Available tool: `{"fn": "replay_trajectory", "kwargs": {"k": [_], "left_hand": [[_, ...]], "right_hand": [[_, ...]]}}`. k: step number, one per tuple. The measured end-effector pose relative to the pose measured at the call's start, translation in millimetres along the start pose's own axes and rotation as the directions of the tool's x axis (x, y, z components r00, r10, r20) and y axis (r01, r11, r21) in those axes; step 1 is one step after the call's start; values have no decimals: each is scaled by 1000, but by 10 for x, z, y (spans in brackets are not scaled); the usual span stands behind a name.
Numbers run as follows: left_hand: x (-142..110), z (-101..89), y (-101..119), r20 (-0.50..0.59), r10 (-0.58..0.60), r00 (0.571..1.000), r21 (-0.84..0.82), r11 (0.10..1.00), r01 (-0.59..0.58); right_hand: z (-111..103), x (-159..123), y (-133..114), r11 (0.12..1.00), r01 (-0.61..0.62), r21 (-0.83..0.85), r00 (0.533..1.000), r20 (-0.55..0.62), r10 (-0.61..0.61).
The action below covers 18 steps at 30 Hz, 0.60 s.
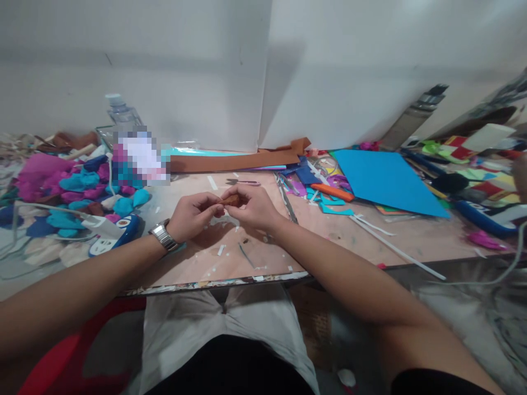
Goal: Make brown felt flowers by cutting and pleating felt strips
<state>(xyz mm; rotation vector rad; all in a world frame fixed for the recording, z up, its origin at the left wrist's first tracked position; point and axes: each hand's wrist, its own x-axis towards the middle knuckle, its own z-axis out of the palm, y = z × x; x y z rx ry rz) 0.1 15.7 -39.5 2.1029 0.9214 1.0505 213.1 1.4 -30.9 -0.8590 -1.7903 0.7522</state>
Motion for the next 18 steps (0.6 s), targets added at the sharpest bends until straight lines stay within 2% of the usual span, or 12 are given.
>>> {"fn": "replay_trajectory", "kwargs": {"k": [7,11,14,18], "left_hand": [[15,-11,-47,147,61,987,34,997,-67],[11,-20,-36,229,100,968,16,994,-106],[8,-31,-16,258,110,960,-20,994,-109],[17,-40,-5,253,101,962,-88,993,-82]], "right_hand": [[-10,-2,17,1000,-11,-11,1000,21,11],[-9,-19,41,999,-41,29,995,87,38],[-11,-26,46,992,-81,100,987,146,66],[-7,-11,55,974,-95,207,988,140,67]]}}
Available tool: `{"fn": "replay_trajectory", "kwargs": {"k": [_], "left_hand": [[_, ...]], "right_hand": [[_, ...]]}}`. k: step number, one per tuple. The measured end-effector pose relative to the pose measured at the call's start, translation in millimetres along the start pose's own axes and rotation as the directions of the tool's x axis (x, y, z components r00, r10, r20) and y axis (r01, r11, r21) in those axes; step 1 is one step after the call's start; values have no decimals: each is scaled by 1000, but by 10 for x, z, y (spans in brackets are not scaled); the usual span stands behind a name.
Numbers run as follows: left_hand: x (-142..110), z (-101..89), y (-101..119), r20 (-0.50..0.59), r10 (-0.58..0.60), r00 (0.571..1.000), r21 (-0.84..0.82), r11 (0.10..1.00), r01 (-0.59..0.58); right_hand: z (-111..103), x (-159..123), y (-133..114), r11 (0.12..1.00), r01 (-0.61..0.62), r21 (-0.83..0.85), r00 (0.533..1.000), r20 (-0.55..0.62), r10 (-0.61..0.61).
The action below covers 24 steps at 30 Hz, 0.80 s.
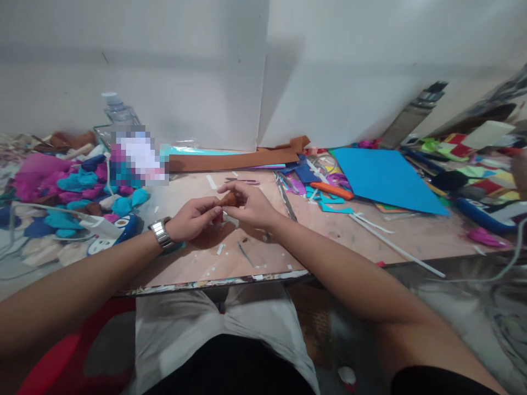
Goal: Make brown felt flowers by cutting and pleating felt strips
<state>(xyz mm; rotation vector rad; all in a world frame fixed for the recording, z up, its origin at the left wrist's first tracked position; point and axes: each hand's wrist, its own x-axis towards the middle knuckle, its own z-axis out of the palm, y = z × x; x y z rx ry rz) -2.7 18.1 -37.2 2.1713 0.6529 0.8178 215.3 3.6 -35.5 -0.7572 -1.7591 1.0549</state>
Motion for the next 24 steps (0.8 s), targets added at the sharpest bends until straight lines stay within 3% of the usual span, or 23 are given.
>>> {"fn": "replay_trajectory", "kwargs": {"k": [14,22,24], "left_hand": [[1,13,2,-51,-90,995,-101,991,84],[8,39,38,-56,-124,991,-147,982,114],[12,37,31,-52,-130,990,-155,981,121]], "right_hand": [[19,41,0,992,-76,105,997,28,73],[39,45,-13,991,-87,99,996,5,87],[38,36,2,993,-72,95,996,-49,77]]}}
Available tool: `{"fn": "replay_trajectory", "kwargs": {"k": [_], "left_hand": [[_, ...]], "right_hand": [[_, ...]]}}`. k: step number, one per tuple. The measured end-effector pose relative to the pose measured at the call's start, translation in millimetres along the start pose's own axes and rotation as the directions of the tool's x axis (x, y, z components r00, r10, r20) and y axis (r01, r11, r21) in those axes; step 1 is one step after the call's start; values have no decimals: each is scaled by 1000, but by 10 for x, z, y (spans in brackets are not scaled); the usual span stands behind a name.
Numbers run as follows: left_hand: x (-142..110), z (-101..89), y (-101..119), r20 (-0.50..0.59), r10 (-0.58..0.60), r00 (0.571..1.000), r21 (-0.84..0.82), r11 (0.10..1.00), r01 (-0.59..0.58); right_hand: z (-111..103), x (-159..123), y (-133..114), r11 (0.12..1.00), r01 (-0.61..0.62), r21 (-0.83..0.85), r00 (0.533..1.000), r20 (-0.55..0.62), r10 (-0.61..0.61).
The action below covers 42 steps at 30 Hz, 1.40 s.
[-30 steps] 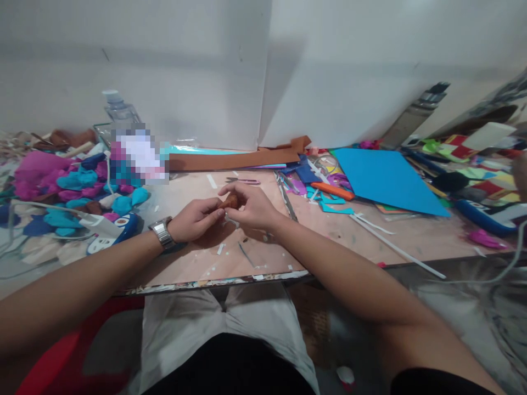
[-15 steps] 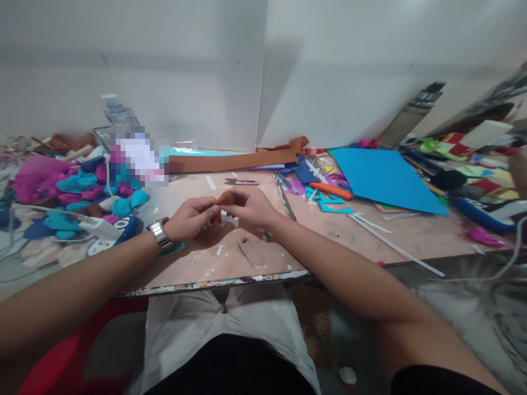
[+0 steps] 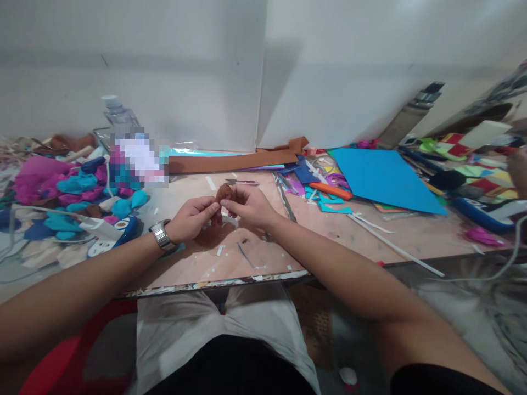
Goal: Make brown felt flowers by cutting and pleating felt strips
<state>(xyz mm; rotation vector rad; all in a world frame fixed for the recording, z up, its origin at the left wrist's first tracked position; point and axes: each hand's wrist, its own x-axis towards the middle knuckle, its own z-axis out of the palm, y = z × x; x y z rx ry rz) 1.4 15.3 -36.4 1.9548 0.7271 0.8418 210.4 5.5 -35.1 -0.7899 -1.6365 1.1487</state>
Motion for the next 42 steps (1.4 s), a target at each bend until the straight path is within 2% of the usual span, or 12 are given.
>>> {"fn": "replay_trajectory", "kwargs": {"k": [3,4,7,9,14,27,35,38,42], "left_hand": [[7,-11,-26,28,-7,1000,1,1000,7],[7,-14,-38,48,-8,999,5,1000,8],[-2,-18,-72,124,-9,992,17,1000,7],[-10,-18,-85,172,-9,985,17,1000,7],[-15,-33,-61,225,-6,974,15,1000,3],[-20,-32,-37,213,11,977,48,999,-21],[-15,-27,-28,91,54,994,248,966,-75],[-21,-18,-28,40,81,996,332,939,-90],[-13,-27,-24,-5,113,994,415,904,-101]], "right_hand": [[-40,-12,-5,995,75,-60,996,-53,-78],[-62,-15,-20,989,110,-102,993,-21,-112],[-129,-16,-82,946,219,-238,968,173,-181],[-154,-14,-116,922,265,-283,950,240,-199],[-146,-22,-132,950,191,-247,976,152,-156],[-104,-18,-64,990,96,-106,993,72,-88],[-111,-8,-70,998,52,-42,996,73,-49],[-116,-8,-46,997,17,-70,996,87,-11],[-116,6,11,994,16,-106,999,43,-12]]}}
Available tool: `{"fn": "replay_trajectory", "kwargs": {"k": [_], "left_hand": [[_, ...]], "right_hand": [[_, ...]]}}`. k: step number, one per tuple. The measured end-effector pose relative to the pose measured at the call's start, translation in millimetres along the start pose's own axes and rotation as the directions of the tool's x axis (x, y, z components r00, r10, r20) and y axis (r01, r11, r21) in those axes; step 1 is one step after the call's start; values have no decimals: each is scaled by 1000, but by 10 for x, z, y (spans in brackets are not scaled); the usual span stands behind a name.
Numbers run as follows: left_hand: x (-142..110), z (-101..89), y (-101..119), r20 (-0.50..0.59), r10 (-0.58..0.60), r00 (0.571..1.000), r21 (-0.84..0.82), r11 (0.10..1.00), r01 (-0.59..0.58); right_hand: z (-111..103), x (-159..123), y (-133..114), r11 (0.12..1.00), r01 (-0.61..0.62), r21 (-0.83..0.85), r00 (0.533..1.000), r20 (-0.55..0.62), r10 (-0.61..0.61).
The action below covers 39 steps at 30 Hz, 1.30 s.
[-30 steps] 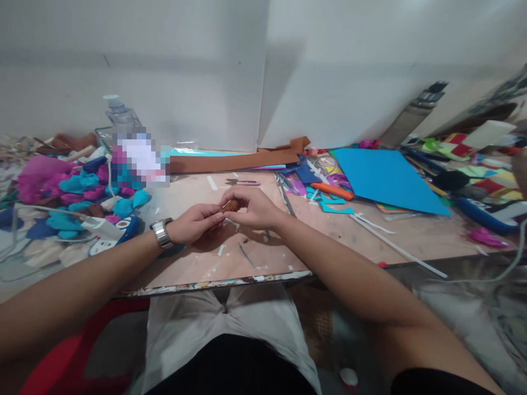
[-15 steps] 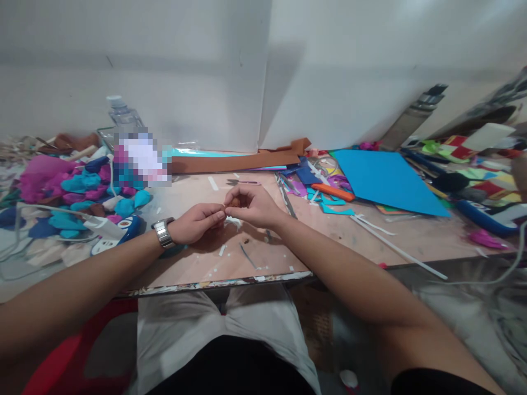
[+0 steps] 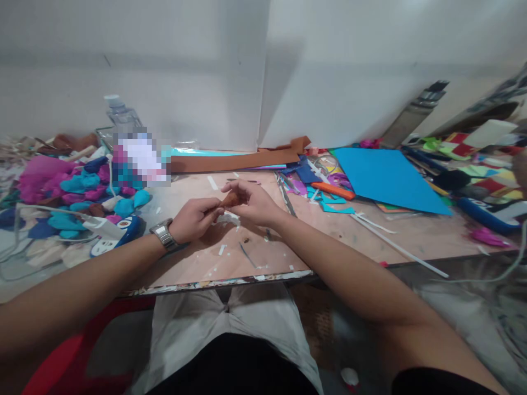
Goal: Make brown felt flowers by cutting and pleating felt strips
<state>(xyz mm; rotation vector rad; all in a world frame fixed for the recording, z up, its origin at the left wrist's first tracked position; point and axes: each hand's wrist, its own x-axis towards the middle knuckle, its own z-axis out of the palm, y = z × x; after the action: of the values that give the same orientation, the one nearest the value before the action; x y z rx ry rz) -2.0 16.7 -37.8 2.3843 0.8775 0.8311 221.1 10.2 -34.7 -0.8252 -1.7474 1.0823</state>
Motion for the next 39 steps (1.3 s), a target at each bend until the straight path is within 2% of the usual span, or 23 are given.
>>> {"fn": "replay_trajectory", "kwargs": {"k": [6,13,20,25,29,32,34,37,39], "left_hand": [[16,-11,0,-29,17,999,51,999,-16],[7,-15,-1,14,1,1000,15,1000,-1],[2,16,-15,3,-72,997,30,997,72],[4,7,-54,54,-104,993,72,992,100],[-9,11,-55,82,-120,989,73,991,114],[-15,27,-28,75,-126,989,58,991,121],[-19,34,-9,67,-139,988,41,990,137],[-48,25,6,63,-167,984,-4,986,167],[-79,10,10,52,-204,978,-56,977,206]], "right_hand": [[-5,35,20,1000,-14,-11,1000,18,14],[-5,39,-27,999,-45,-3,998,37,46],[10,31,2,997,-70,9,997,-13,70],[-22,49,20,994,-102,-34,991,-94,98],[3,194,-78,992,-99,-74,994,-62,95],[134,437,-191,989,-74,-124,997,-13,73],[303,674,-265,984,-47,-174,999,17,50],[690,1121,-370,950,18,-312,996,88,10],[1012,1444,-438,940,28,-340,995,103,8]]}}
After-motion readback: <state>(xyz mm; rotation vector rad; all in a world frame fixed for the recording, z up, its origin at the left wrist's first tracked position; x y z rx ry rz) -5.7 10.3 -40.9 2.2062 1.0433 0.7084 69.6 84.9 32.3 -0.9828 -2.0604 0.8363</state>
